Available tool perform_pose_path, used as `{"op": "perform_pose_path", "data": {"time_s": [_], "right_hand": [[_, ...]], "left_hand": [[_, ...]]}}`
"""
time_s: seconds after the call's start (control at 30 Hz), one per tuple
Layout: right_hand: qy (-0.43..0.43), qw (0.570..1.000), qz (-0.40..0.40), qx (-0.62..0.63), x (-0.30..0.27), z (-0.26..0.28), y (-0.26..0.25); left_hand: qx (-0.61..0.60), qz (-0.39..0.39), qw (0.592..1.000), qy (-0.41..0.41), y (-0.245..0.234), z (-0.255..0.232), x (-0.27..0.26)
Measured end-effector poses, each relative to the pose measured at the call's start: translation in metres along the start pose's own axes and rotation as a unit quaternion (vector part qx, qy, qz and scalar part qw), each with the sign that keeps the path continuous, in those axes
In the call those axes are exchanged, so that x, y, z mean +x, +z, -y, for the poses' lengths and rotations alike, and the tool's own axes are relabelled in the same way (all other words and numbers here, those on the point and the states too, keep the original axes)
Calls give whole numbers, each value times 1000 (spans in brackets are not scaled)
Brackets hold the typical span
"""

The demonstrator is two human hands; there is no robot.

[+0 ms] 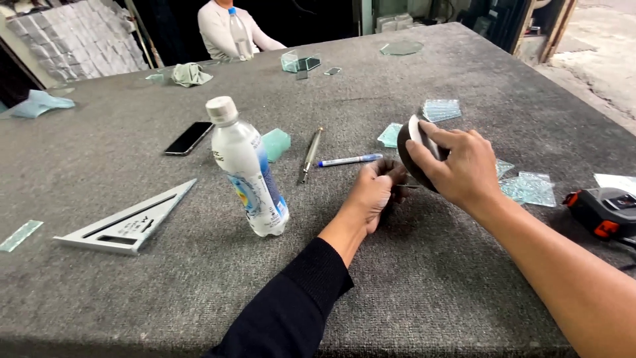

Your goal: Smoothing the sharp edges of small glass pieces using a handheld abrasive sanding stone.

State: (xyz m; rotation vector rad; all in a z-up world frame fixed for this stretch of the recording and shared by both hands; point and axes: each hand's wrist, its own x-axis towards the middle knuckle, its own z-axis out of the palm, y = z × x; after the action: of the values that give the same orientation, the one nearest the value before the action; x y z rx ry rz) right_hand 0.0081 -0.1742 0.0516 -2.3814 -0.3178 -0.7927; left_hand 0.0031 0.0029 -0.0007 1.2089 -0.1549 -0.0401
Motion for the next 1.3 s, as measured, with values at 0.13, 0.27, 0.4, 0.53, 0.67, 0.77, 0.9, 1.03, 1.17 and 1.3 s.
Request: {"op": "perform_pose_path", "data": {"time_s": [0.13, 0.27, 0.4, 0.53, 0.67, 0.77, 0.9, 1.03, 1.17, 1.3], "right_hand": [[4, 1000, -6, -19, 2, -8, 1], [-10, 1000, -3, -7, 4, 10, -11], [-17, 999, 5, -28, 0, 10, -5], [-13, 999, 37, -8, -4, 24, -11], [-7, 999, 47, -10, -3, 22, -9], [-44, 999, -8, -20, 2, 6, -7], [-13, 999, -46, -4, 5, -2, -11], [37, 997, 73, -5, 0, 24, -13], [-4, 997, 73, -10, -2, 20, -5], [3, 998, 28, -63, 2, -3, 2]], "left_hand": [[20, 15, 1000, 16, 4, -2, -5], [48, 28, 997, -59, 6, -16, -6], [27, 25, 999, -30, 1, -4, 2], [13, -6, 999, -38, 7, -14, -1], [-12, -19, 999, -46, 6, -19, -6], [61, 46, 995, -59, 11, -23, -17], [58, 93, 993, -50, 13, -11, -13], [16, 4, 999, -51, 7, -19, -4], [-6, -58, 998, 0, -1, 18, 25], [33, 18, 999, -26, 4, 9, 12]]}}
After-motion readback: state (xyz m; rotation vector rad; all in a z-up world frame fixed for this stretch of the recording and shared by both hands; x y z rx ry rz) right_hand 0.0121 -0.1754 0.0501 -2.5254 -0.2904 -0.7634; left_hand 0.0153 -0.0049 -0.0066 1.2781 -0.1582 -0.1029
